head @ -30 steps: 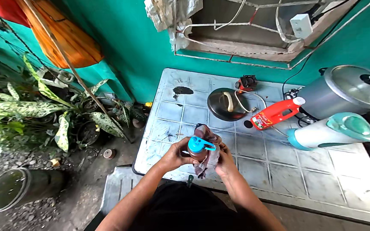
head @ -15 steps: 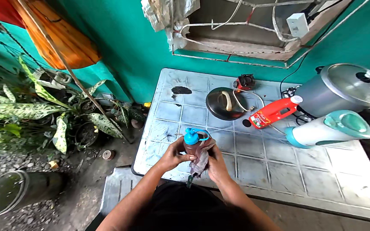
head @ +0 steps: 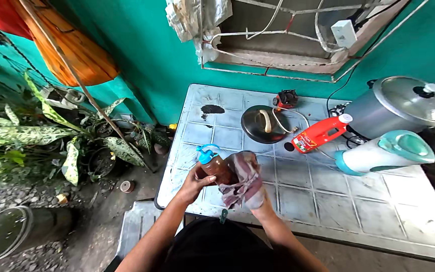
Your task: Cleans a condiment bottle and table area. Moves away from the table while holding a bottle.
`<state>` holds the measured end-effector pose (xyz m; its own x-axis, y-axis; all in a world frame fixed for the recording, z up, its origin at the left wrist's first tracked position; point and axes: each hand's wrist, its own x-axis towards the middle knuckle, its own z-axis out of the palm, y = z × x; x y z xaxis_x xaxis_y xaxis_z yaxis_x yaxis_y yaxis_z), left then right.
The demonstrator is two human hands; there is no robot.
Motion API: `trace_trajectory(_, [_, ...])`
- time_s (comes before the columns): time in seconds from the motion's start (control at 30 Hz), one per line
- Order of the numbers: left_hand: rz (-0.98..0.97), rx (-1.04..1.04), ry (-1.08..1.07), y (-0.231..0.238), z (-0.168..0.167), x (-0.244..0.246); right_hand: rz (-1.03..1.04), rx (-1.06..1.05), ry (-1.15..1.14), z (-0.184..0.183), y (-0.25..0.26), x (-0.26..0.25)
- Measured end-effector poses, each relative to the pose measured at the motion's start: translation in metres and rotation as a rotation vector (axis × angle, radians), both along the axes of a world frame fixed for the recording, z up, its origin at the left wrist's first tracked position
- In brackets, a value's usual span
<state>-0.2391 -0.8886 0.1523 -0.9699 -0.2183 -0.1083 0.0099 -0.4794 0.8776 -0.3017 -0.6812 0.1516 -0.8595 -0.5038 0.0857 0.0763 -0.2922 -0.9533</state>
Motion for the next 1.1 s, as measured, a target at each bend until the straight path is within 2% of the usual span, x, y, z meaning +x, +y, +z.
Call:
trace_trajectory(0.07, [0.079,-0.051,0.001,0.006,0.001,-0.004,0.069,0.165,0.25,-0.004,-0.006,0.004])
trace_trajectory(0.13, [0.086,-0.095,0.013,0.01,0.002,-0.004,0.02,0.4,0.601,-0.004,-0.015,0.006])
trace_trajectory(0.2, [0.071,-0.112,0.029,0.01,0.003,-0.002,-0.036,0.51,0.759,0.001,-0.021,0.004])
trace_trajectory(0.27, [0.024,-0.162,0.096,0.004,0.0,0.001,-0.03,0.509,0.665,0.008,-0.023,0.001])
trace_trajectory(0.33, [-0.051,-0.243,0.161,0.0,0.001,0.004,0.025,0.414,0.407,0.011,-0.021,-0.004])
trace_trajectory(0.43, [-0.168,-0.242,0.244,-0.004,0.007,0.003,0.172,0.168,0.02,0.002,-0.015,-0.013])
trace_trajectory(0.53, [-0.091,-0.29,0.26,-0.003,0.002,-0.003,0.158,0.035,-0.152,0.0,-0.014,-0.01])
trace_trajectory(0.63, [0.142,-0.376,0.118,0.005,0.006,-0.01,0.014,0.108,0.024,0.003,-0.021,-0.004])
trace_trajectory(0.7, [0.168,-0.379,0.016,0.01,0.016,-0.012,-0.048,0.229,0.269,-0.001,-0.023,-0.002])
trace_trajectory(0.83, [0.142,-0.39,0.044,0.015,0.014,-0.012,-0.104,0.364,0.568,-0.022,-0.025,0.0])
trace_trajectory(0.97, [0.128,-0.322,0.032,0.017,0.016,-0.012,-0.121,0.378,0.681,-0.015,-0.025,0.0])
trace_trajectory(1.1, [0.126,-0.185,0.041,0.017,0.013,-0.009,-0.096,0.367,0.567,-0.009,-0.024,-0.005])
